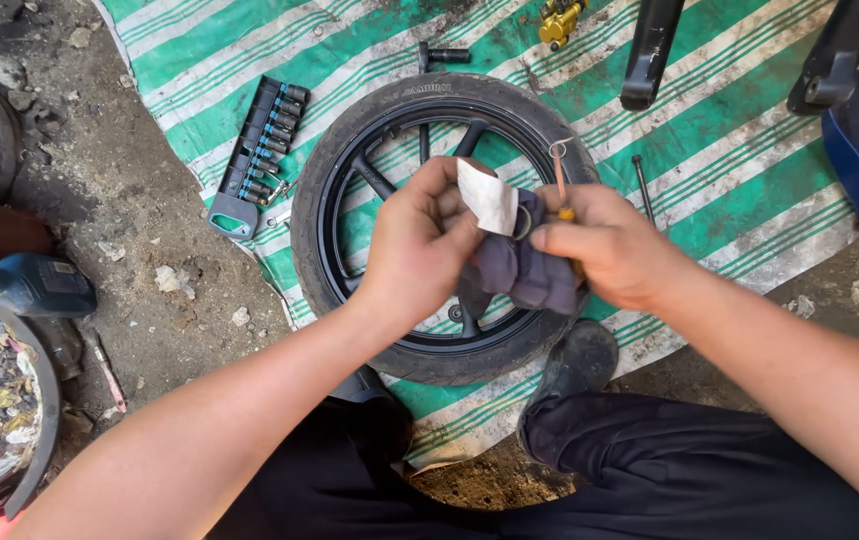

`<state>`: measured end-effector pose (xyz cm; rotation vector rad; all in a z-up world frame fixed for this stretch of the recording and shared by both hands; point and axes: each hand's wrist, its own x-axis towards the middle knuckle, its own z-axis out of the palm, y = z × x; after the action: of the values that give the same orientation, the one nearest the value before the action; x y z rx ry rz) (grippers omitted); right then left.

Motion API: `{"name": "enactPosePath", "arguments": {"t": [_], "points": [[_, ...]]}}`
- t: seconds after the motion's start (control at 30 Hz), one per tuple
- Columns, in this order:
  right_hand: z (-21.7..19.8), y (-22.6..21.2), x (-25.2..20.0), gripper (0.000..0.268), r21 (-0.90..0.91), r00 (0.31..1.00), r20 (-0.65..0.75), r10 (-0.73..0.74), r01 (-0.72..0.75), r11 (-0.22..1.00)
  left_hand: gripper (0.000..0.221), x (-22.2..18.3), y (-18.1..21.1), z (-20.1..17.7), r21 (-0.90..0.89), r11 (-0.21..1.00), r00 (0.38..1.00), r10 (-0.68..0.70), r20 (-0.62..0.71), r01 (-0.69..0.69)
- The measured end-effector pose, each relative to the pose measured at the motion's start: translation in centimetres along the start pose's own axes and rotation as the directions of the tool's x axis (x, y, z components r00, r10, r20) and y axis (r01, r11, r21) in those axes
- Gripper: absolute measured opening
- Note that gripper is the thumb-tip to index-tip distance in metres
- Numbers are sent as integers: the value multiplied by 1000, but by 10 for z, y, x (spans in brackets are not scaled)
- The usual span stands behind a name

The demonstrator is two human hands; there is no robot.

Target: Cleaning a motorcycle wheel hub using a cloth and a small tool, followed by positioning a brake disc.

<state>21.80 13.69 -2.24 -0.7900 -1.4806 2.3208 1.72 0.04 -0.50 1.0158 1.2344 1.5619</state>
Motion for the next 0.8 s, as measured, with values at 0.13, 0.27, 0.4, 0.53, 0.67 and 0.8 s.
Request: {"name": "enactPosePath", "arguments": {"t": [0.13,0.27,0.4,0.53,0.67,0.8], "points": [[-1,-27,-2,39,-327,942,-160,-297,233,916,23,8,-14,-6,-63,998,998,-2,-55,-1],[-3,-51,-21,14,-423,929,-176,-325,226,877,31,5,-2,-8,-125,988,996,-81,48,86],[10,-40,-24,20,-336,989,-75,-126,94,937,30,2,15,-2,-2,998,997,-65,29,65],[8,-27,-18,9,-55,993,-84,-77,73,996,23,5,23,-6,167,984,998,-63,24,58],[-9,-31,-17,7,-154,985,-129,-115,94,984,25,10,37,-41,319,948,1000,0,-21,7],[-42,-21,-15,10,-476,966,-213,-143,25,879,28,4,104,-81,321,930,970,-112,-215,178]]}}
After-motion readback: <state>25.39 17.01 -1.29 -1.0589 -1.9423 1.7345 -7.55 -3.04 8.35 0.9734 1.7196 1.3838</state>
